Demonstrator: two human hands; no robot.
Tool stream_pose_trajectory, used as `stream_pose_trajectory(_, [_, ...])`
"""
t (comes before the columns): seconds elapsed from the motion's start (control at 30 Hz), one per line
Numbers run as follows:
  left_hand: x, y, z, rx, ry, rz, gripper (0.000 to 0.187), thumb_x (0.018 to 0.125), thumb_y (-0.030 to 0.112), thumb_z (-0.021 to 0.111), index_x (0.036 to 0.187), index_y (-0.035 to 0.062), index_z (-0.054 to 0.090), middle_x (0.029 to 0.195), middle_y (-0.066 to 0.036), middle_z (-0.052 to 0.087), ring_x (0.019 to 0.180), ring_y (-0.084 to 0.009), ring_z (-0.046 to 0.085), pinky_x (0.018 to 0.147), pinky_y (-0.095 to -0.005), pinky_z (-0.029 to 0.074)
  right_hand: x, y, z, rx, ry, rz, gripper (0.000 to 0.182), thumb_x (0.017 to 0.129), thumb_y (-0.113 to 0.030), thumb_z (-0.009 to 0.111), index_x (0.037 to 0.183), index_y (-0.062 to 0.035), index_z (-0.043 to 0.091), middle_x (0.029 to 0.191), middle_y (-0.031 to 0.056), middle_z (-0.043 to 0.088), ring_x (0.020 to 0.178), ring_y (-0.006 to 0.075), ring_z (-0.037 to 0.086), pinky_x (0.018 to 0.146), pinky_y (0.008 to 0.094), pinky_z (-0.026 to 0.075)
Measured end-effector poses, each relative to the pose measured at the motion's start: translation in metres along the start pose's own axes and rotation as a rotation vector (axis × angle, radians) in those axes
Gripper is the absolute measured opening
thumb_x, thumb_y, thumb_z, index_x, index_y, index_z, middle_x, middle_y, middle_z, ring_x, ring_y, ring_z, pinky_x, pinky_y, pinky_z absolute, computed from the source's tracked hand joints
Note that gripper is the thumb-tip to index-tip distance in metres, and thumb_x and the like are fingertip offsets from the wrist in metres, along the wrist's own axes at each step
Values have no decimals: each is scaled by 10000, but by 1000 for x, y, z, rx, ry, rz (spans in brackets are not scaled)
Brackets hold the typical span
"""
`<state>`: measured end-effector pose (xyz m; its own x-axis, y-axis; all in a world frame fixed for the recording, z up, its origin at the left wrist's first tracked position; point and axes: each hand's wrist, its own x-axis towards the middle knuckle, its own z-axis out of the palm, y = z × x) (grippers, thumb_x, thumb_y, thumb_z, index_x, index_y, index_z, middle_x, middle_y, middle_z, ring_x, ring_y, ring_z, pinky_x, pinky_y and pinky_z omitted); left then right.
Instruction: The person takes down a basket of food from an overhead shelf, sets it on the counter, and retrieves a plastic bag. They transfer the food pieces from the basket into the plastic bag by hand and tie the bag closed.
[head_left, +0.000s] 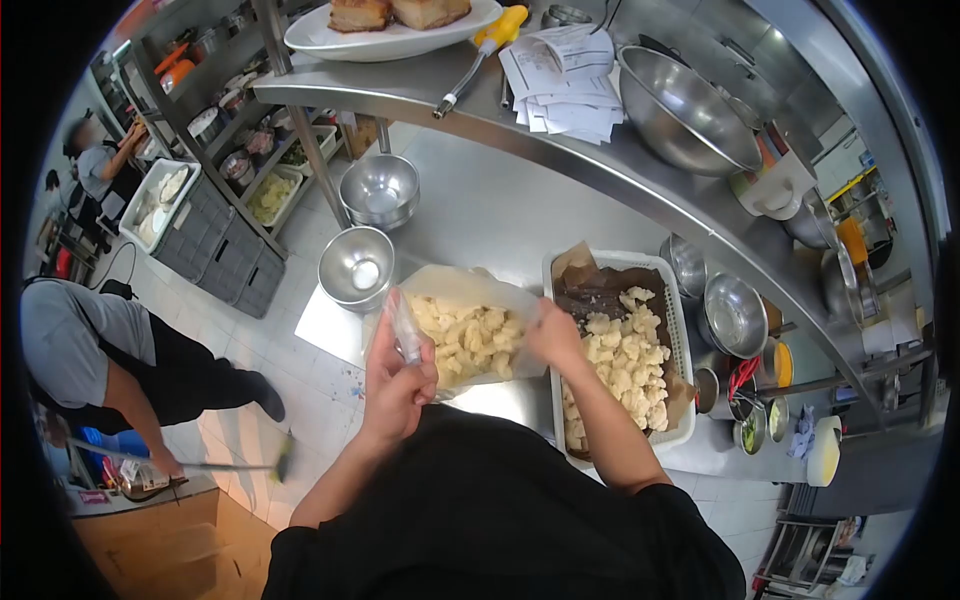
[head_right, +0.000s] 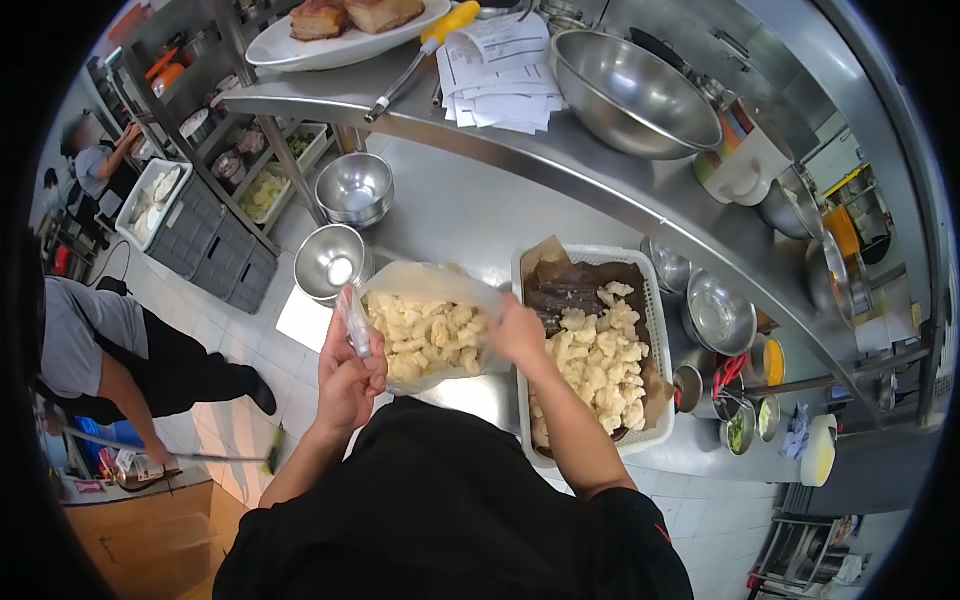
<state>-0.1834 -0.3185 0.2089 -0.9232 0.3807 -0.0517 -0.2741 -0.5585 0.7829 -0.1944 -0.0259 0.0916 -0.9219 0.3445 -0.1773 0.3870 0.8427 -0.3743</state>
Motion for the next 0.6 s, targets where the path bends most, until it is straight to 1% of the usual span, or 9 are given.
stream_pose_trajectory(0.03, [5,1,-3,31,-34,18,970,795,-19,517,1669,128,124,918,-88,553,543,-100,453,465,-203,346,11,4,-9,1,12,-7,469,930,-282,675,1328,-46,601,1040,204,718,931,361,691,827,466,570])
stream_pose_trajectory(0.1, [13,7,1,67,-73,41,926,820,49,535,1663,134,160,937,-85,554,546,-108,463,475,-205,360,40,4,-31,1002,136,139,328,1001,-207,598,1288,-52,634,954,111,713,746,249,650,704,404,550])
stream_pose_trajectory(0.17, [25,22,16,-17,23,-59,760,848,125,547,1574,92,324,926,-67,550,575,-106,470,484,-201,354,43,-32,-101,1188,39,126,244,1048,-160,510,1238,-114,658,772,-18,593,617,113,526,519,301,433])
stream_pose_trajectory(0.23, [25,49,30,-101,-18,-86,813,843,80,529,1608,37,256,998,-98,547,592,-109,452,488,-232,338,49,-58,-148,1125,-4,40,219,1048,-188,533,1206,-121,669,773,-38,550,591,85,480,477,290,372])
stream_pose_trajectory(0.33, [19,79,42,-298,-158,-81,594,873,178,565,1451,67,480,997,-43,546,637,-107,477,520,-206,328,75,-77,-174,1257,-61,-14,212,1023,-161,553,1191,-115,674,796,-48,547,623,82,497,512,278,399])
stream_pose_trajectory(0.4, [21,77,41,-256,-188,-25,603,873,180,567,1458,63,477,994,-44,544,634,-106,479,517,-206,329,99,-69,-157,1656,70,-244,243,1002,-196,568,1206,-115,673,796,-34,545,694,91,535,582,279,446])
stream_pose_trajectory(0.43, [21,71,41,-220,-216,33,612,873,183,570,1465,60,474,991,-46,543,632,-105,480,515,-206,330,84,-75,-168,1651,92,-227,243,1002,-196,568,1206,-115,673,796,-34,545,694,91,535,582,279,446])
stream_pose_trajectory(0.5, [23,49,33,-186,-215,2,635,871,186,573,1481,49,455,987,-44,537,625,-105,482,505,-208,325,58,-75,-194,722,28,-92,304,992,-258,580,1249,-120,665,884,-3,610,802,100,581,677,284,498])
stream_pose_trajectory(0.6, [20,20,25,-106,25,-35,697,870,143,540,1542,37,388,975,-61,536,615,-100,504,482,-193,394,59,-6,-206,735,-209,-67,375,975,-323,593,1284,-119,651,994,25,648,868,112,599,727,298,525])
